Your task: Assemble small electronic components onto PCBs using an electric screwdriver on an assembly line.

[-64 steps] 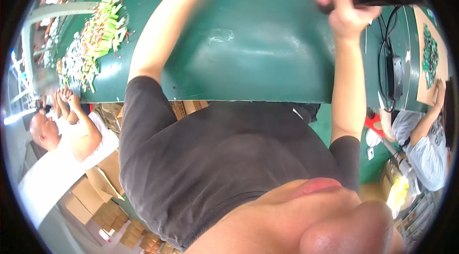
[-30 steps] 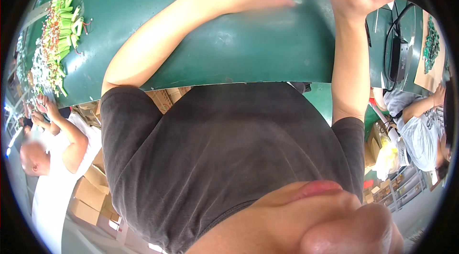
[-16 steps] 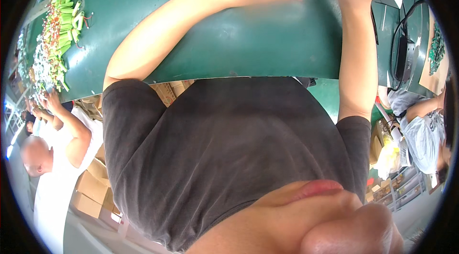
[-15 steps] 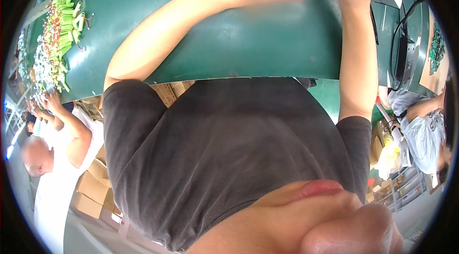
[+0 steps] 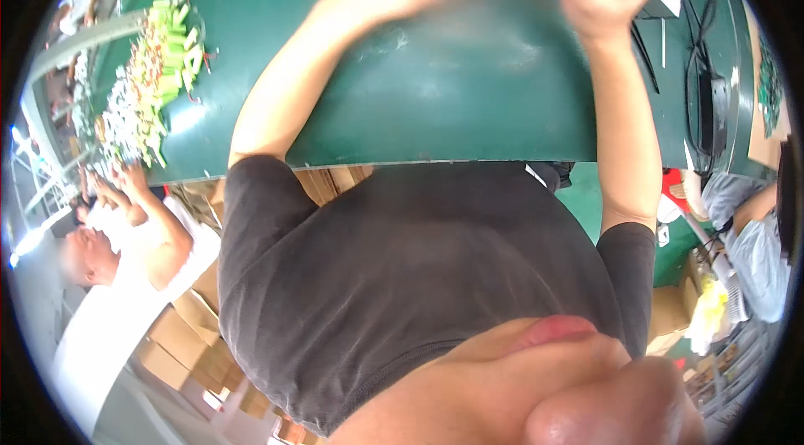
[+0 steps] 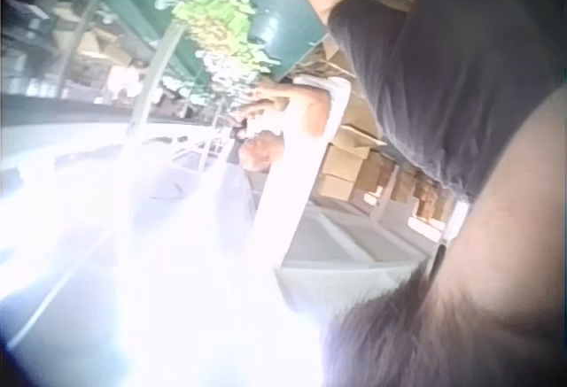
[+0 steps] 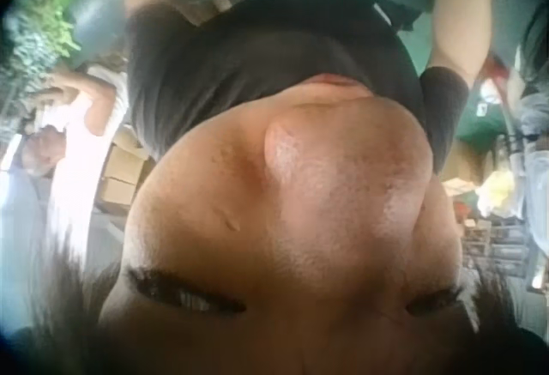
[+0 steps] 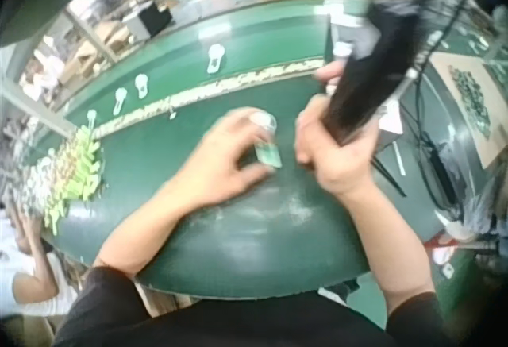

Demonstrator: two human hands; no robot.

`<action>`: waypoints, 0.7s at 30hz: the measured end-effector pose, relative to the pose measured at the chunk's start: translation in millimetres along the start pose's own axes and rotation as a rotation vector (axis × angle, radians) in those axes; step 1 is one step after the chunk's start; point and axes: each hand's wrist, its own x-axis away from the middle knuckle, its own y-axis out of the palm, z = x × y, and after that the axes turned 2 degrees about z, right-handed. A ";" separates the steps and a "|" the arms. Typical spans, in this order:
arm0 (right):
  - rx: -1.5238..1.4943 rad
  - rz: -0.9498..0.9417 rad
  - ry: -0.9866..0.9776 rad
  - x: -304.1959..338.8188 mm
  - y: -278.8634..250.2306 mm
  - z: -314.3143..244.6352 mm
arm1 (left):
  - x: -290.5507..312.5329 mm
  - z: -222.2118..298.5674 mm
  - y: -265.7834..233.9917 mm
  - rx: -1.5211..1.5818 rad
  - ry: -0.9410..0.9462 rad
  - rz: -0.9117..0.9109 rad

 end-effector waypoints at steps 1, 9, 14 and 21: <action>-0.015 -0.020 0.041 4.6 -3.9 8.8 | -5.8 -9.6 -13.2 -0.049 -0.032 0.043; 0.255 -0.087 -0.027 1.1 3.8 -1.6 | -41.9 -181.5 -98.8 -0.429 -0.360 0.087; 0.306 -0.092 -0.088 4.5 -18.6 14.1 | -83.8 -200.7 -61.0 -0.380 -0.065 0.082; -0.053 0.108 -0.096 -14.9 -13.2 -33.4 | -68.2 -168.2 -44.6 -0.582 -0.122 0.224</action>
